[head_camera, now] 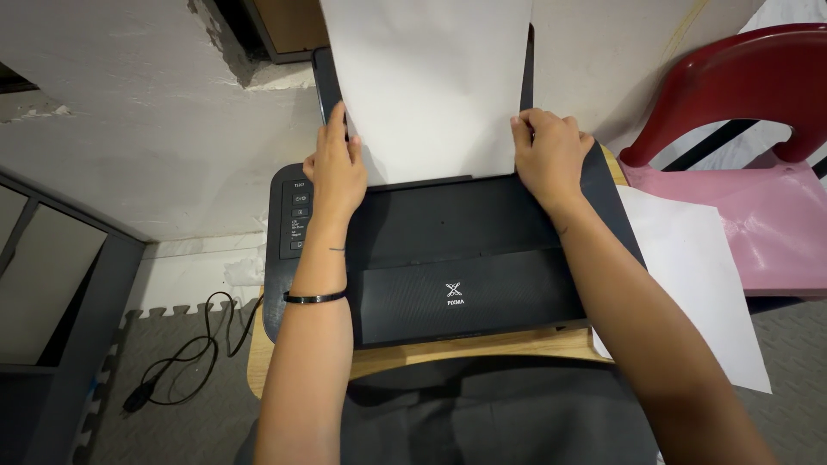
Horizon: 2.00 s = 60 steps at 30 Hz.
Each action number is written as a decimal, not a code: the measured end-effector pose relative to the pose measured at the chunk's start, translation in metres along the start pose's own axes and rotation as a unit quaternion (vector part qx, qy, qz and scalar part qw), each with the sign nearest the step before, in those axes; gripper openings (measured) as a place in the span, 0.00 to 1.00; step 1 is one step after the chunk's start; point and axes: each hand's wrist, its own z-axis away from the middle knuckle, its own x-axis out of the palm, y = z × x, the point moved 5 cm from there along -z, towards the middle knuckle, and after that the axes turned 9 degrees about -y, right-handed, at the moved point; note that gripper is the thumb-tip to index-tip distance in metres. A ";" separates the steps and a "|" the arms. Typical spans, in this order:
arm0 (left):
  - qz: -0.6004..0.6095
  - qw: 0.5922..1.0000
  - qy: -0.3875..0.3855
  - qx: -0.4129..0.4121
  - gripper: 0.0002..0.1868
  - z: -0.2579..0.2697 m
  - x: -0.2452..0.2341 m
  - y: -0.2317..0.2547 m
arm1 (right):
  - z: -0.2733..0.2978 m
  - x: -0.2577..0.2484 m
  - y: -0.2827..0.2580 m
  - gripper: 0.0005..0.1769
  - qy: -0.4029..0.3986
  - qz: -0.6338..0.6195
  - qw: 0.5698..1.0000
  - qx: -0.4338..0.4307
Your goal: The person loads multiple sheets of white paper into the input tray of a black Pigma printer. They repeatedly pick up sheets from a nearby stack, align them, and insert them into the tray, then remove and reinsert them several times.
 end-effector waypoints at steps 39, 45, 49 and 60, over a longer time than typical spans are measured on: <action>0.074 0.851 -0.267 0.447 0.16 0.170 0.157 0.273 | 0.273 -0.110 0.147 0.44 -0.198 -0.070 0.977 -0.043; 0.082 0.833 -0.347 0.424 0.14 0.187 0.188 0.287 | 0.290 -0.119 0.158 0.41 -0.183 0.066 0.979 -0.062; 0.208 0.810 -0.364 0.410 0.24 0.171 0.165 0.287 | 0.280 -0.154 0.165 0.27 -0.220 0.119 0.968 0.031; 0.298 0.916 -0.146 0.223 0.17 0.123 0.105 0.283 | 0.100 -0.297 0.020 0.04 0.036 0.189 0.951 -0.240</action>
